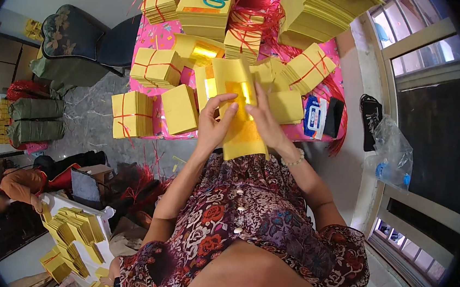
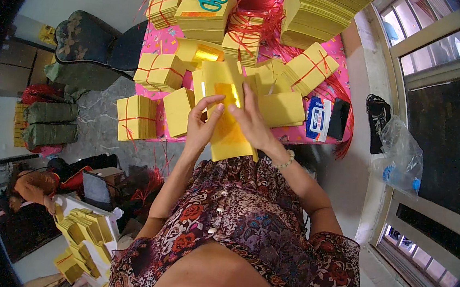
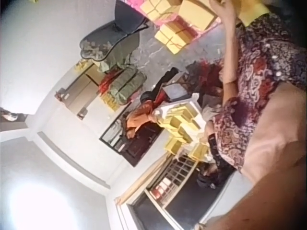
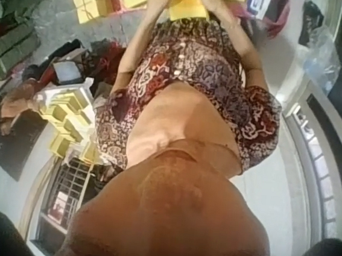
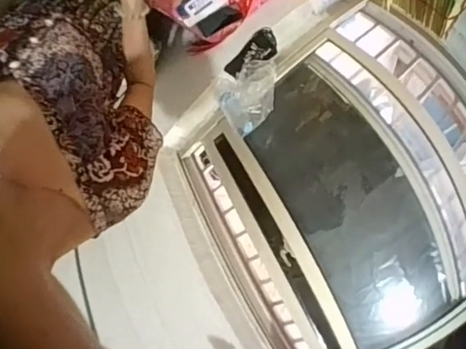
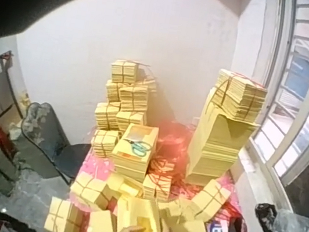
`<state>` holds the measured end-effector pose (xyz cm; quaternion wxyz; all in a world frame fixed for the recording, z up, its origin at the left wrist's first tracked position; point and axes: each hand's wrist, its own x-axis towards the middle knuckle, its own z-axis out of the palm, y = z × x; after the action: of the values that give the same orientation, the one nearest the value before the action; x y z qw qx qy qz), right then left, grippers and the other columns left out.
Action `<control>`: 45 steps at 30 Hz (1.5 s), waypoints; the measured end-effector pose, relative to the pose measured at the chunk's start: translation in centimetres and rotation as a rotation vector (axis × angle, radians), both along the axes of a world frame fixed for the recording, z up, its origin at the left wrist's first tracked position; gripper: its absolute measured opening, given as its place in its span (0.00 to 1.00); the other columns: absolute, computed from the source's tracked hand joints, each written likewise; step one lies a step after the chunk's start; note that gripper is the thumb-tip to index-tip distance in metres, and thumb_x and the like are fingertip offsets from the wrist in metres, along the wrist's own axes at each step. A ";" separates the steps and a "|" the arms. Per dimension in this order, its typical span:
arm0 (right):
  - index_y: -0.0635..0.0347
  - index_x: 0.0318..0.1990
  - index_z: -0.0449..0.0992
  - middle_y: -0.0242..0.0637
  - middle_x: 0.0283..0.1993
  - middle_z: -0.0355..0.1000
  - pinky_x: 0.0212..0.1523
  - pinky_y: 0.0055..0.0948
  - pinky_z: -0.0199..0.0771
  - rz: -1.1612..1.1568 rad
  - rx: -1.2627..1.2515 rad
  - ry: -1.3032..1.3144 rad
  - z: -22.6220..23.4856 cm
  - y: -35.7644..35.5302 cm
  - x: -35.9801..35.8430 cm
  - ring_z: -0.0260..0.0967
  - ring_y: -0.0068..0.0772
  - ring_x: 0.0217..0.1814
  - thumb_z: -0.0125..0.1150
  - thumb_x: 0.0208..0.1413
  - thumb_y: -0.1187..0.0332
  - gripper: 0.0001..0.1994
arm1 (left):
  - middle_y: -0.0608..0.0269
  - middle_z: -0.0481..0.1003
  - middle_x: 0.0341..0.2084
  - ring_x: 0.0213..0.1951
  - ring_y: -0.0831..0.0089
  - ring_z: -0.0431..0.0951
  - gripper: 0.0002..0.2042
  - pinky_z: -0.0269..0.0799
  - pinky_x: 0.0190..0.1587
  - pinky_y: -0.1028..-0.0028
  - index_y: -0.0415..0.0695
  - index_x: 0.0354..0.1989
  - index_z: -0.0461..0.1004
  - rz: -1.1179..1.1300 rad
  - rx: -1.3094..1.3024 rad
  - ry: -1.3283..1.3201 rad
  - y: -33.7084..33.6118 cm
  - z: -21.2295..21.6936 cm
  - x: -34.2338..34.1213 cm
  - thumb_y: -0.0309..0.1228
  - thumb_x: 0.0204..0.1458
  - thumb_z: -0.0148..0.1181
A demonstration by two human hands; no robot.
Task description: Folding and stacking bundles of yellow joss paper at a table.
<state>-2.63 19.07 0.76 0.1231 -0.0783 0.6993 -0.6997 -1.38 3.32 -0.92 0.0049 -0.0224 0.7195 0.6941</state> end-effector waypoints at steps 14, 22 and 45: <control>0.75 0.65 0.31 0.62 0.68 0.31 0.69 0.44 0.29 0.090 0.249 0.294 1.8 -0.7 1.0 0.26 0.56 0.72 0.48 0.55 0.50 0.45 | 0.65 0.69 0.34 0.34 0.80 0.70 0.09 0.65 0.29 0.84 0.43 0.32 0.80 -0.001 0.013 0.036 0.5 3.8 0.3 0.32 0.43 0.68; 0.75 0.65 0.32 0.58 0.69 0.33 0.69 0.41 0.30 0.078 0.102 0.259 2.5 -0.6 0.8 0.28 0.50 0.72 0.45 0.56 0.51 0.43 | 0.63 0.69 0.36 0.35 0.78 0.70 0.06 0.66 0.33 0.81 0.42 0.31 0.79 0.009 -0.064 0.076 0.7 4.7 0.3 0.29 0.44 0.65; 0.65 0.65 0.48 0.40 0.63 0.55 0.65 0.30 0.48 -0.001 -0.435 -0.081 4.2 -0.7 0.4 0.51 0.30 0.65 0.38 0.59 0.60 0.28 | 0.58 0.68 0.36 0.42 0.68 0.69 0.07 0.64 0.47 0.71 0.39 0.31 0.78 0.046 -0.202 0.172 1.3 7.6 -0.1 0.29 0.47 0.63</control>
<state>-2.27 18.40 5.00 0.1309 -0.0747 0.5263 -0.8368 -1.48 4.60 6.68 -0.0749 0.0202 0.7827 0.6176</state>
